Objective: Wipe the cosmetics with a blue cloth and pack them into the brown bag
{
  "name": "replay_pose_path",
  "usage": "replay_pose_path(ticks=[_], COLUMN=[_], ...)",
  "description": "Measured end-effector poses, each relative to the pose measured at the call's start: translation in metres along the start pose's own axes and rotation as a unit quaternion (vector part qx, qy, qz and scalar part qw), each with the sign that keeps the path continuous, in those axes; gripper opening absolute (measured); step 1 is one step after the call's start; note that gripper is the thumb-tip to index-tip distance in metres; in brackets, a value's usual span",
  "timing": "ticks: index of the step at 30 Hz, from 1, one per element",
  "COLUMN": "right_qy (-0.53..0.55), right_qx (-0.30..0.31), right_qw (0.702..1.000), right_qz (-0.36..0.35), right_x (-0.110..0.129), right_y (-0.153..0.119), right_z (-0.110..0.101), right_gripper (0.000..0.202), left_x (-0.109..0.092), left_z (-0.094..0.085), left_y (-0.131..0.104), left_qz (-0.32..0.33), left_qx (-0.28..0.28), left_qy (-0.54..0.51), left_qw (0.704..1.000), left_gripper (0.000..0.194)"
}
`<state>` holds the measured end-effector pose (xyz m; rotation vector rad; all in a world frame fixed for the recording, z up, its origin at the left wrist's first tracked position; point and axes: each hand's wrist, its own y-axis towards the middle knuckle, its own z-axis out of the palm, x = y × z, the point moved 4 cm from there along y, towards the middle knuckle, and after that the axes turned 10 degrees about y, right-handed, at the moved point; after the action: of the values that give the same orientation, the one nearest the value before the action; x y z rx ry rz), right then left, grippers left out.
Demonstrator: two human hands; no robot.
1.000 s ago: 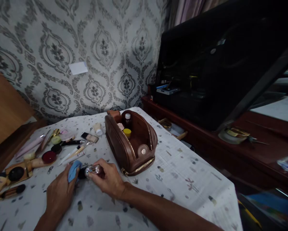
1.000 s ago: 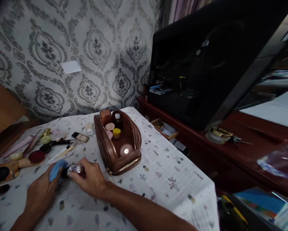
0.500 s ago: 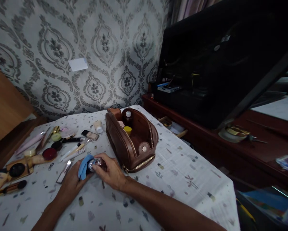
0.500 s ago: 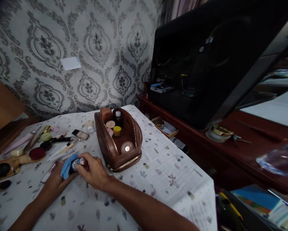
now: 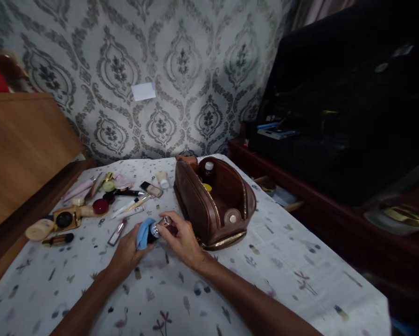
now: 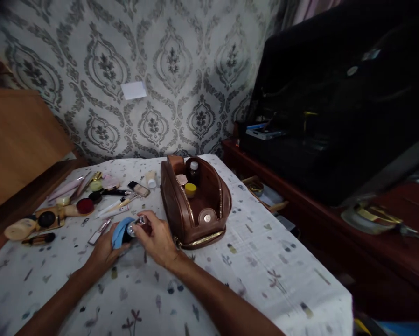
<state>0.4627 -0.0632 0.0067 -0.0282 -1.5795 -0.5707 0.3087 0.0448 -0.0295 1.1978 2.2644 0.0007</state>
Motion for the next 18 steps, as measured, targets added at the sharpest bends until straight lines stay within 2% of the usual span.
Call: replay_pose_path(ticks=[3, 8, 13, 18], right_qy=[0.006, 0.033, 0.034, 0.001], right_qx=[-0.001, 0.012, 0.021, -0.005], right_qw=[1.000, 0.999, 0.998, 0.997], right_qz=[-0.007, -0.010, -0.042, -0.072], right_x=[0.014, 0.041, 0.072, 0.097], right_y=[0.000, 0.002, 0.005, 0.006], right_z=[0.000, -0.006, -0.016, -0.032], right_gripper=[0.030, 0.032, 0.029, 0.030], left_x=[-0.011, -0.041, -0.061, -0.083], left_z=[-0.007, -0.027, -0.042, -0.052], left_y=[0.001, 0.009, 0.021, 0.036], left_qz=[-0.004, 0.043, 0.079, 0.124], left_qx=[-0.005, -0.059, -0.120, -0.137], left_qy=[-0.027, -0.088, -0.081, -0.075], left_qw=[1.000, 0.993, 0.986, 0.980], left_gripper=[0.045, 0.047, 0.050, 0.053])
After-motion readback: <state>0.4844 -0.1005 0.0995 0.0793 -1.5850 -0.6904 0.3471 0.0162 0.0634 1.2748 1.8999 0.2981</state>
